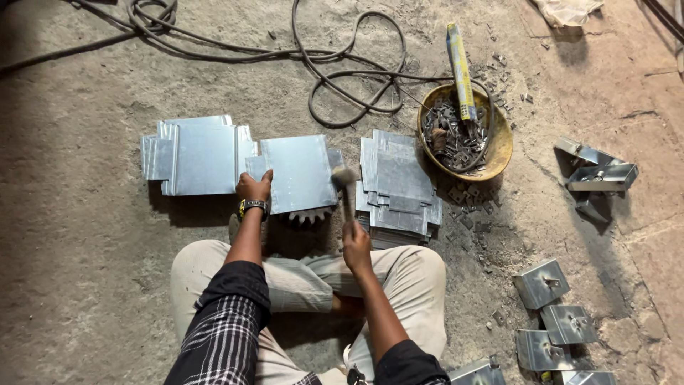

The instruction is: The person sits on the floor and uses a hammer to strike a stack of square metal sheets placed on a gear-shaped anvil. They repeatedly hit the sheets, occasionally repositioning them, and then move the finished pieces to a separate pile.

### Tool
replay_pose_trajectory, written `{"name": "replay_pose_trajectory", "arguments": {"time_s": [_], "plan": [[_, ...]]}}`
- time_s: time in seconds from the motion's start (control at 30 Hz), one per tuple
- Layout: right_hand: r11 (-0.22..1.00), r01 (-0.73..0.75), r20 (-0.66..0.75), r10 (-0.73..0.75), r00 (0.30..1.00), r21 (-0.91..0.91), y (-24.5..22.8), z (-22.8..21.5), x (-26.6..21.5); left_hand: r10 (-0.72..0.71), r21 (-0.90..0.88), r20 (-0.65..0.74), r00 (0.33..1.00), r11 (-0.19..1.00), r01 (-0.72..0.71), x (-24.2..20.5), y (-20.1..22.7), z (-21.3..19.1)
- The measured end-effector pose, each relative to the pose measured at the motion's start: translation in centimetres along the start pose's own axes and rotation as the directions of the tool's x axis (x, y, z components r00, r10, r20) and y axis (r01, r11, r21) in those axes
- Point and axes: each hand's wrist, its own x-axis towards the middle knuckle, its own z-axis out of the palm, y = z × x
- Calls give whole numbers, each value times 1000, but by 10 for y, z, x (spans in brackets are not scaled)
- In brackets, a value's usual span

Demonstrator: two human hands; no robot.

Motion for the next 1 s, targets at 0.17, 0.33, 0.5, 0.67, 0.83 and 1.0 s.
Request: {"name": "replay_pose_trajectory", "arguments": {"time_s": [0.17,0.33,0.5,0.67,0.83,1.0], "plan": [[981,-16,-39,24,999,193,-19,-33,-3,-11,4,8,1000,1000,11,4,3,2],[920,161,-109,-130,986,358,-34,-43,-11,-36,1,0,999,999,36,7,-1,4],[998,-8,26,6,1000,66,-7,-9,2,-18,15,-9,1000,1000,18,6,6,7],[956,74,0,-77,997,285,-3,-28,4,-26,-35,-26,999,999,25,9,2,6],[907,288,-187,-239,953,307,-13,-42,-8,6,17,-47,999,1000,-5,13,7,13],[1000,-1,-18,1,1000,11,-15,-19,-7,27,10,-60,998,1000,-26,7,5,4]]}}
